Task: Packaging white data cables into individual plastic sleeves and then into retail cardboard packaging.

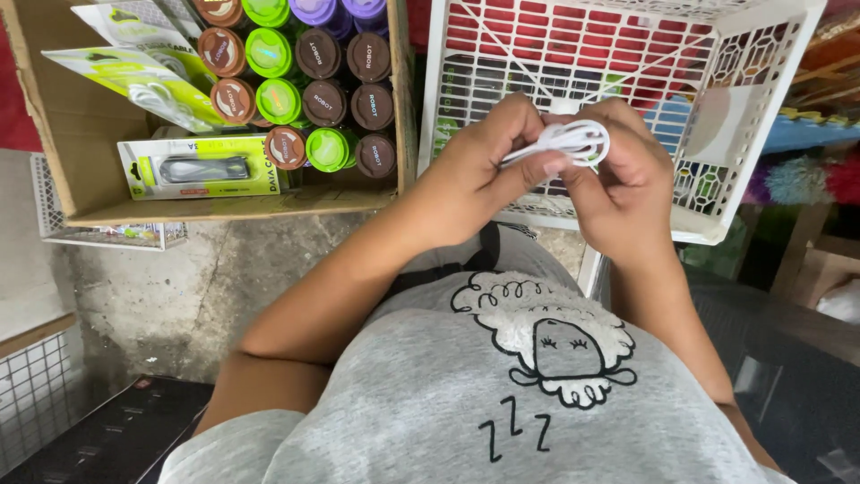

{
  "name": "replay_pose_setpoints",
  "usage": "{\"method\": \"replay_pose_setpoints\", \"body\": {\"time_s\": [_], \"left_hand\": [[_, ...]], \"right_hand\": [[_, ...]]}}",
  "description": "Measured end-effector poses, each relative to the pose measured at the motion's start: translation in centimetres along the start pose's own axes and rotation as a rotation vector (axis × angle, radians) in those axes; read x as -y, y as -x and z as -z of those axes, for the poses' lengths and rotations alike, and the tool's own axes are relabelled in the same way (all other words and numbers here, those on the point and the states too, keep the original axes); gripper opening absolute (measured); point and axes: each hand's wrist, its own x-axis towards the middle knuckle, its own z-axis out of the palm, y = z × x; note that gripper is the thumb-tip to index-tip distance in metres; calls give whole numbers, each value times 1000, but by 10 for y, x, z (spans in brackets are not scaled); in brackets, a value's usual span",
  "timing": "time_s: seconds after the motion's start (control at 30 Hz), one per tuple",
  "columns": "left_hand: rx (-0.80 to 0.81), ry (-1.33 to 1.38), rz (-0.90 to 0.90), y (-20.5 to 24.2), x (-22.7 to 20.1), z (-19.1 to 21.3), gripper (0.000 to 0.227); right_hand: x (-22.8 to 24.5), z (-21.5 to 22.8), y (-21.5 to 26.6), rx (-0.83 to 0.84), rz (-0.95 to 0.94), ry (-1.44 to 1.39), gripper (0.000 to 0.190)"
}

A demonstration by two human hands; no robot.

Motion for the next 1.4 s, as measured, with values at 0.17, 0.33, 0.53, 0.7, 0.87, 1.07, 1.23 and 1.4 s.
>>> {"method": "replay_pose_setpoints", "body": {"time_s": [0.17,0.33,0.53,0.7,0.87,1.07,1.23,1.4], "left_hand": [[-34,55,152,-3,6,-4,31],[8,762,367,-3,19,-8,40],[-5,755,274,-4,19,-6,43],[-32,722,260,-2,24,-7,44],[-89,778,302,-4,23,-8,40],[-151,831,345,-8,15,-4,30],[-124,770,229,-6,21,-4,31],[-156,759,249,-5,15,-2,33]], "right_hand": [[-3,-1,5,-57,164,274,9],[7,-10,-1,-151,239,368,13],[18,-17,2,-175,-79,-160,5],[45,-30,-18,-288,-264,-542,26],[13,-27,-1,-162,-54,-167,14],[18,-32,-19,-146,-159,-367,23],[9,-31,-11,-133,-41,-154,17],[10,-26,-15,-72,65,27,16]]}}
